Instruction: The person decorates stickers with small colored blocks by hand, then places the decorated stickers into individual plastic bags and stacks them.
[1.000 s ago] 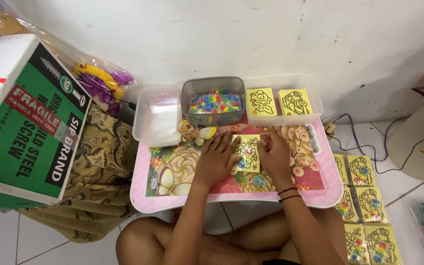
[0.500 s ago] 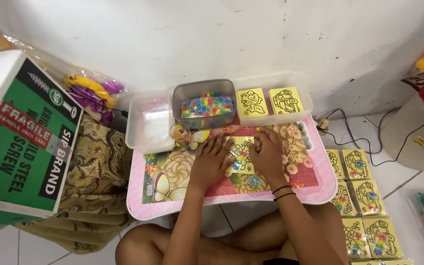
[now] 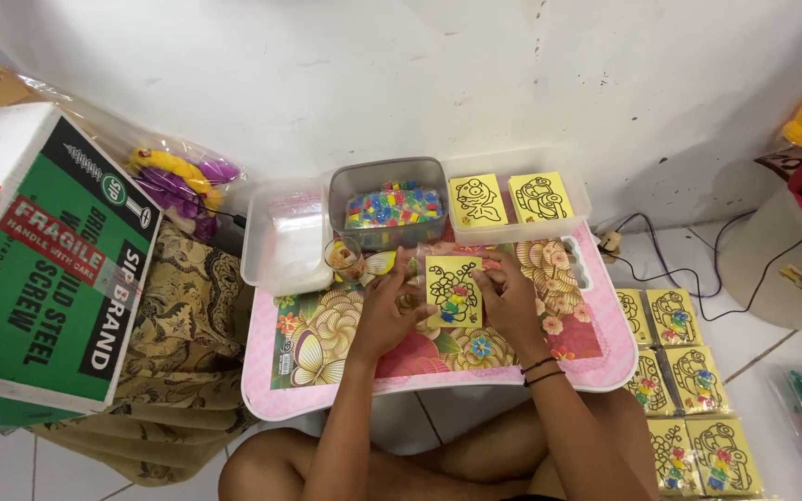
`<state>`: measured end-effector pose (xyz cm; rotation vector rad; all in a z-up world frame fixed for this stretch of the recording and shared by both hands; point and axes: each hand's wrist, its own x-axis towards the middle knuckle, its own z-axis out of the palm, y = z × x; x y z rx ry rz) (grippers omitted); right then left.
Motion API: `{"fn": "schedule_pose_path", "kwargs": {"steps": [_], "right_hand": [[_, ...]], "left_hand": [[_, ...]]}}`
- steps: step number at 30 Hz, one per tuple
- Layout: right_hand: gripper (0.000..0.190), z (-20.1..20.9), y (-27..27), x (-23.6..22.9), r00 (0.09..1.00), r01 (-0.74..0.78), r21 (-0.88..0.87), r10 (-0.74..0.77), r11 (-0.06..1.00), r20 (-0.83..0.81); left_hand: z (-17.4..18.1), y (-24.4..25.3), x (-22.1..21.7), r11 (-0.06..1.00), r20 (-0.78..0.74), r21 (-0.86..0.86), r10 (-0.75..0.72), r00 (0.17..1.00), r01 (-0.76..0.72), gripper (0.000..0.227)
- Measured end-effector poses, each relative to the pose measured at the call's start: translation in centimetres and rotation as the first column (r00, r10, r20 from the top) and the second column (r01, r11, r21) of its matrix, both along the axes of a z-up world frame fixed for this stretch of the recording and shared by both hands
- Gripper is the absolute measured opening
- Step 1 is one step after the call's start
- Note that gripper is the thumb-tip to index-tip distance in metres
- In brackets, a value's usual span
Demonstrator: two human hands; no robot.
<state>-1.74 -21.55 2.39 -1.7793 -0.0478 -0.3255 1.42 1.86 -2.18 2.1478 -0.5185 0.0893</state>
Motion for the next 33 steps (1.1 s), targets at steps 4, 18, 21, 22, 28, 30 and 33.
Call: {"fn": "schedule_pose_path", "kwargs": {"steps": [4, 18, 21, 22, 28, 30, 33], "right_hand": [[0.025, -0.2, 0.0, 0.1, 1.000, -0.008, 0.001, 0.008, 1.000, 0.003], [0.031, -4.5, -1.1, 1.8, 0.994, 0.075, 0.122, -0.085, 0.990, 0.074], [0.036, -2.8, -0.5, 0.8, 0.987, 0.105, 0.189, -0.126, 0.976, 0.100], [0.036, -3.0, -0.7, 0.8, 0.983, 0.135, 0.191, -0.155, 0.972, 0.095], [0.049, -3.0, -2.1, 0.4, 0.978, 0.158, 0.313, -0.191, 0.936, 0.078], [0.018, -3.5, -3.5, 0.1, 0.985, 0.134, 0.439, -0.169, 0.889, 0.041], [0.008, -2.1, -7.5, -2.4, 0.998, 0.060, 0.319, -0.059, 0.946, -0.012]], "left_hand": [[1.3, -0.5, -0.2, 0.994, 0.030, -0.105, -0.030, 0.999, 0.033, 0.112], [-0.9, 0.1, 0.7, 0.992, 0.204, -0.112, -0.032, 0.978, 0.056, 0.077], [2.2, -0.8, -1.1, 0.985, 0.228, -0.156, -0.032, 0.973, 0.069, 0.067], [2.0, -0.7, -1.1, 0.983, 0.223, -0.155, -0.062, 0.973, 0.098, 0.067], [-0.6, 0.4, -0.2, 0.973, 0.166, -0.197, -0.085, 0.982, 0.118, 0.065], [3.4, -0.6, -2.2, 0.979, 0.112, -0.199, -0.022, 0.993, 0.044, 0.061], [4.5, -0.9, -2.7, 0.975, -0.106, -0.210, 0.054, 0.993, -0.076, 0.063]]}}
